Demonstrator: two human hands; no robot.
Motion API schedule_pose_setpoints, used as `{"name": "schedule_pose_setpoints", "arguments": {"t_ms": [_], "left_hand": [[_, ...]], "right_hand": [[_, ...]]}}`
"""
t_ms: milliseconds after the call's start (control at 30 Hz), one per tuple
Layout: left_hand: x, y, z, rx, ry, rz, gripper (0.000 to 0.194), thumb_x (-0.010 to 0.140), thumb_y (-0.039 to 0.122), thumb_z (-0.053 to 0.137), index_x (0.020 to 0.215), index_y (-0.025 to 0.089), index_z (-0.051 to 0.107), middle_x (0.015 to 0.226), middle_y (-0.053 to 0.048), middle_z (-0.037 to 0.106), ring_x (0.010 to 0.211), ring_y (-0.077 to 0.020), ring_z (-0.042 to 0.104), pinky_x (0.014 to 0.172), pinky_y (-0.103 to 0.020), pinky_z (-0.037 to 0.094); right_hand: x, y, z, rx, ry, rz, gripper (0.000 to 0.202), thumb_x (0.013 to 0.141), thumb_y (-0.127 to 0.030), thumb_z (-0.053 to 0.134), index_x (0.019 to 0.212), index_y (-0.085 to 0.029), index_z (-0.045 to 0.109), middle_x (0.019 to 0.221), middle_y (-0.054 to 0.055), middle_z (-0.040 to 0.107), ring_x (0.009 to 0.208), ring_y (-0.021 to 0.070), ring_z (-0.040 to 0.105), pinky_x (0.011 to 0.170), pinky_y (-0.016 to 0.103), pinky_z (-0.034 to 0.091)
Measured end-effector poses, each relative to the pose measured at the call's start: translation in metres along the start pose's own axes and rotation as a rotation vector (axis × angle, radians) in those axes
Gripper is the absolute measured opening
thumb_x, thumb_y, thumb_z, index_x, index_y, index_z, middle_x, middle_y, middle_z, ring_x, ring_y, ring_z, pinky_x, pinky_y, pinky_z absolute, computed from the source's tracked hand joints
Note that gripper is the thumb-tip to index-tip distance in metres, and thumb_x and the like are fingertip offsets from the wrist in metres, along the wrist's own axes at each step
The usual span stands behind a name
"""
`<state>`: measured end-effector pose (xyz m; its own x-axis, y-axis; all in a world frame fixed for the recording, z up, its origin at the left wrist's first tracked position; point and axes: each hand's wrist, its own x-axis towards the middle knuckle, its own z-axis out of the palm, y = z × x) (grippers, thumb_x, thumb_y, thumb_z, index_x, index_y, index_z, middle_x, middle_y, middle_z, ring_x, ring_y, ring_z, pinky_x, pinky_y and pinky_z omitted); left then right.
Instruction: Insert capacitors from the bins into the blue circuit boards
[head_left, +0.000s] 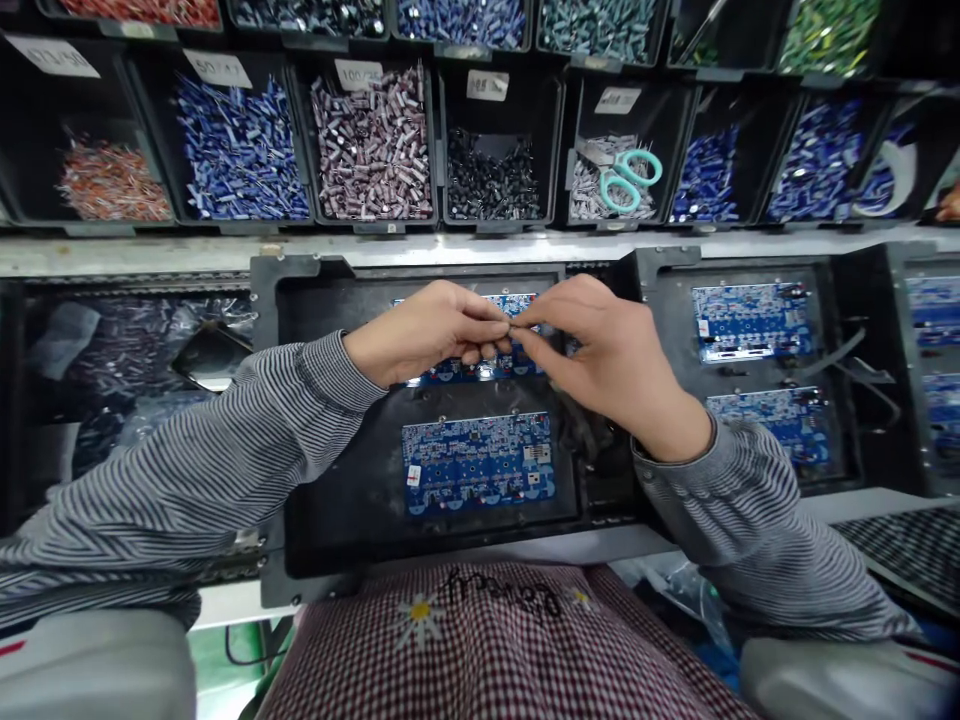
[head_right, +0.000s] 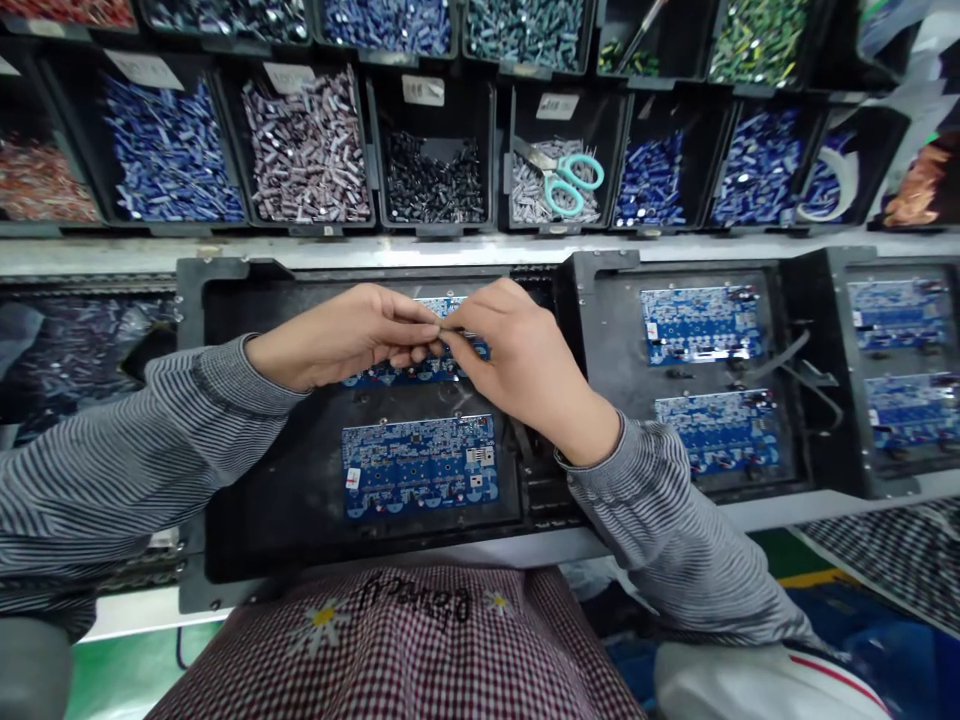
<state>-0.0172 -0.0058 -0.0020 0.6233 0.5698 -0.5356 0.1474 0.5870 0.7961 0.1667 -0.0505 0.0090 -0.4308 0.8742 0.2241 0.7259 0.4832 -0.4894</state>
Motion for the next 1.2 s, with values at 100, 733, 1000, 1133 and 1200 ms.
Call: {"name": "schedule_pose_setpoints", "arguments": {"t_ms": [100,733,1000,1133,1200], "left_hand": [[0.002,0.000,-0.003,0.076,0.117,0.038,0.010,0.084,0.003,0.057,0.087,0.005,0.067,0.076,-0.007,0.064,0.058,-0.0062,0.055,0.050,-0.017,0.040],[0.010,-0.004,-0.015,0.206,0.210,0.086,0.010,0.084,0.008,0.060,0.077,0.008,0.067,0.068,-0.007,0.065,0.052,-0.0070,0.055,0.047,-0.016,0.041],[0.004,0.005,-0.004,0.023,0.162,-0.007,0.018,0.088,0.001,0.049,0.087,0.004,0.066,0.074,-0.007,0.064,0.063,-0.0075,0.059,0.054,-0.016,0.042],[0.004,0.003,-0.003,0.054,0.189,-0.012,0.016,0.088,0.001,0.049,0.095,0.006,0.063,0.070,-0.005,0.062,0.055,-0.0074,0.057,0.047,-0.018,0.037],[0.004,0.001,-0.005,0.085,0.177,-0.008,0.008,0.088,0.008,0.055,0.087,0.008,0.063,0.065,-0.003,0.059,0.049,-0.0063,0.053,0.042,-0.018,0.032]], "right_hand": [[0.012,0.014,0.007,-0.035,-0.048,0.007,0.013,0.084,-0.017,0.053,0.083,-0.021,0.065,0.081,0.004,0.066,0.083,0.0202,0.059,0.078,0.038,0.048],[0.021,0.028,0.021,-0.119,-0.179,0.075,0.019,0.088,-0.020,0.047,0.086,-0.015,0.066,0.084,0.009,0.063,0.088,0.0223,0.053,0.079,0.037,0.043],[0.014,0.020,0.009,-0.009,-0.062,0.025,0.015,0.086,-0.021,0.051,0.083,-0.020,0.066,0.080,0.004,0.065,0.084,0.0198,0.056,0.079,0.037,0.046],[0.015,0.031,0.014,-0.093,-0.065,0.082,0.013,0.083,-0.018,0.053,0.078,-0.022,0.064,0.076,0.005,0.062,0.082,0.0214,0.055,0.076,0.039,0.047],[0.015,0.035,0.017,-0.107,-0.071,0.078,0.013,0.082,-0.018,0.052,0.077,-0.022,0.064,0.076,0.005,0.062,0.083,0.0217,0.054,0.077,0.040,0.047]]}}
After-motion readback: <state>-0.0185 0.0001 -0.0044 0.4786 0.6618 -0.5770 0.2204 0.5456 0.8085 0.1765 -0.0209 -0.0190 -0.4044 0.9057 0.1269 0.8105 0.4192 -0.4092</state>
